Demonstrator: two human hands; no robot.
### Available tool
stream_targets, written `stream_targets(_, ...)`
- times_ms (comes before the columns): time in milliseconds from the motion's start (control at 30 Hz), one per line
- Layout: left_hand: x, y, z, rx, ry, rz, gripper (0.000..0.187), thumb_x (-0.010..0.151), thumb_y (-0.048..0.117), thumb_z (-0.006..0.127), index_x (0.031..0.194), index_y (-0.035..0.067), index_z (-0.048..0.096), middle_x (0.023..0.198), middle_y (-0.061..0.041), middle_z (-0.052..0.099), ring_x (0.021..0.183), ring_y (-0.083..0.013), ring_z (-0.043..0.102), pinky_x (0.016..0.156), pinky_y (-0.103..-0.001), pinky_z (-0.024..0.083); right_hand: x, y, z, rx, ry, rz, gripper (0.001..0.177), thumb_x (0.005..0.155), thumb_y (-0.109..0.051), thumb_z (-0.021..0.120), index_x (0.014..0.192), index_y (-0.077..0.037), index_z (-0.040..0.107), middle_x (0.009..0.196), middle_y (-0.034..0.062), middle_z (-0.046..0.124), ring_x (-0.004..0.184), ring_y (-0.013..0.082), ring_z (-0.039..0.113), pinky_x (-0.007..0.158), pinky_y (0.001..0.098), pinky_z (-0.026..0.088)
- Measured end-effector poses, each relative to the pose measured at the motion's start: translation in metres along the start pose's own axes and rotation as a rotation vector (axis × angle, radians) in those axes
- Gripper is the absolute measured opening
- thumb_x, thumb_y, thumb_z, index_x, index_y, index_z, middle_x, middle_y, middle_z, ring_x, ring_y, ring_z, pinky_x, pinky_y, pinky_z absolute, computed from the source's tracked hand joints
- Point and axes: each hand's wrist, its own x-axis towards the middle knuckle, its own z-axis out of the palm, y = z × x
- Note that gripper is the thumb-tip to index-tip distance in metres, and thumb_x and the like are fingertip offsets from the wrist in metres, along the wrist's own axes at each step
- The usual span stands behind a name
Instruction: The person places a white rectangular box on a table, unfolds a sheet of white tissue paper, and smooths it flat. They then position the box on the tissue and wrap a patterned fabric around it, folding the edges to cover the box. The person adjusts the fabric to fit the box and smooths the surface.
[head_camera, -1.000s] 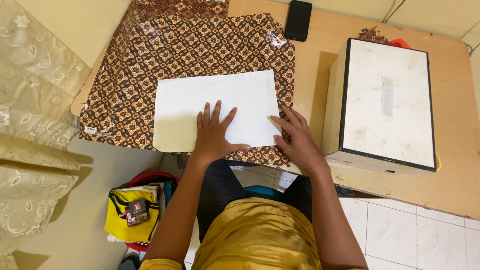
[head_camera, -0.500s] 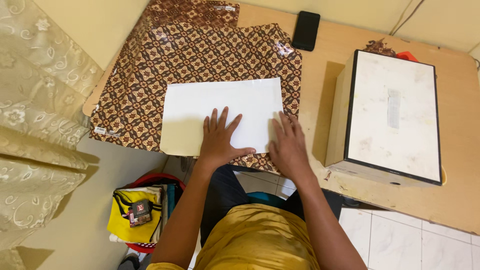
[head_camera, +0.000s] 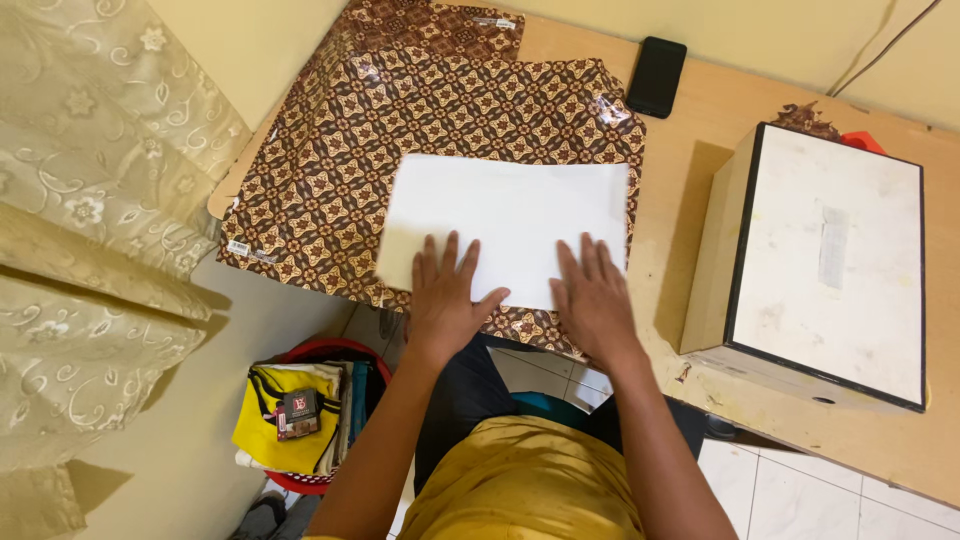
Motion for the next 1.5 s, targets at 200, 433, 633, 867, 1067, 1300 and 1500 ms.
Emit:
stream_targets(200, -0.008, 0.004, 0.010, 0.005, 0.022, -0.003, 0.084, 0.097, 0.069, 0.045, 0.157, 0.012, 0.038, 0.166, -0.021, 0.026, 0.152, -0.0498, 0.011, 0.121, -0.061, 0.008, 0.006, 0.004, 0.005, -0.124, 0.129, -0.014, 0.061, 0.099, -0.022, 0.047, 0.158, -0.010, 0.039, 0.168, 0.0269, 0.022, 0.155, 0.0464, 0.015, 0.123, 0.0561, 0.020)
stream_targets(433, -0.014, -0.011, 0.022, -0.064, 0.203, -0.046, 0.079, 0.105, 0.059, 0.050, 0.155, -0.002, 0.043, 0.164, -0.028, 0.029, 0.155, -0.0467, 0.018, 0.127, -0.060, 0.018, 0.015, -0.015, 0.019, -0.043, 0.157, -0.110, 0.069, 0.102, -0.051, 0.051, 0.155, -0.009, 0.040, 0.161, 0.0325, 0.027, 0.148, 0.0529, 0.021, 0.117, 0.0594, 0.024)
stream_targets(633, -0.034, -0.030, -0.008, -0.094, 0.416, -0.322, 0.069, 0.089, 0.042, 0.072, 0.132, -0.010, 0.057, 0.132, -0.030, 0.053, 0.127, -0.0458, 0.046, 0.106, -0.057, 0.038, 0.013, -0.013, 0.021, -0.070, 0.183, -0.131, 0.069, 0.103, -0.053, 0.048, 0.156, -0.010, 0.040, 0.161, 0.0318, 0.028, 0.149, 0.0521, 0.022, 0.118, 0.0586, 0.023)
stream_targets(867, -0.022, -0.040, -0.026, -0.498, 0.272, -0.529, 0.027, 0.096, 0.023, 0.069, 0.112, 0.000, 0.066, 0.101, -0.018, 0.071, 0.090, -0.0288, 0.067, 0.082, -0.044, 0.055, 0.011, -0.012, 0.021, -0.041, 0.147, -0.098, 0.070, 0.102, -0.055, 0.046, 0.156, -0.011, 0.039, 0.162, 0.0300, 0.026, 0.151, 0.0502, 0.019, 0.119, 0.0578, 0.020)
stream_targets(1067, -0.017, -0.053, -0.016, -1.373, 0.448, -0.428, 0.025, 0.096, 0.001, 0.066, 0.117, -0.003, 0.054, 0.100, -0.017, 0.074, 0.082, -0.0173, 0.073, 0.073, -0.030, 0.063, 0.013, -0.013, 0.020, -0.023, 0.108, -0.075, 0.073, 0.103, -0.058, 0.043, 0.157, -0.010, 0.038, 0.164, 0.0290, 0.023, 0.152, 0.0484, 0.014, 0.120, 0.0571, 0.017)
stream_targets(1300, -0.020, -0.064, 0.003, -1.261, 0.526, -0.071, 0.012, 0.107, -0.003, 0.061, 0.116, -0.006, 0.067, 0.105, -0.011, 0.071, 0.093, -0.0125, 0.067, 0.083, -0.028, 0.057, 0.011, -0.014, 0.019, -0.014, 0.119, -0.075, 0.072, 0.102, -0.057, 0.044, 0.157, -0.011, 0.039, 0.164, 0.0282, 0.024, 0.152, 0.0477, 0.015, 0.121, 0.0560, 0.018)
stream_targets(1500, -0.024, -0.073, -0.008, -1.369, 0.393, -0.103, 0.032, 0.094, -0.005, 0.068, 0.126, -0.005, 0.068, 0.115, -0.011, 0.075, 0.106, -0.0120, 0.071, 0.092, -0.026, 0.057, 0.010, -0.013, 0.018, -0.004, 0.131, -0.081, 0.071, 0.102, -0.056, 0.045, 0.157, -0.010, 0.040, 0.164, 0.0283, 0.024, 0.152, 0.0477, 0.016, 0.121, 0.0557, 0.017)
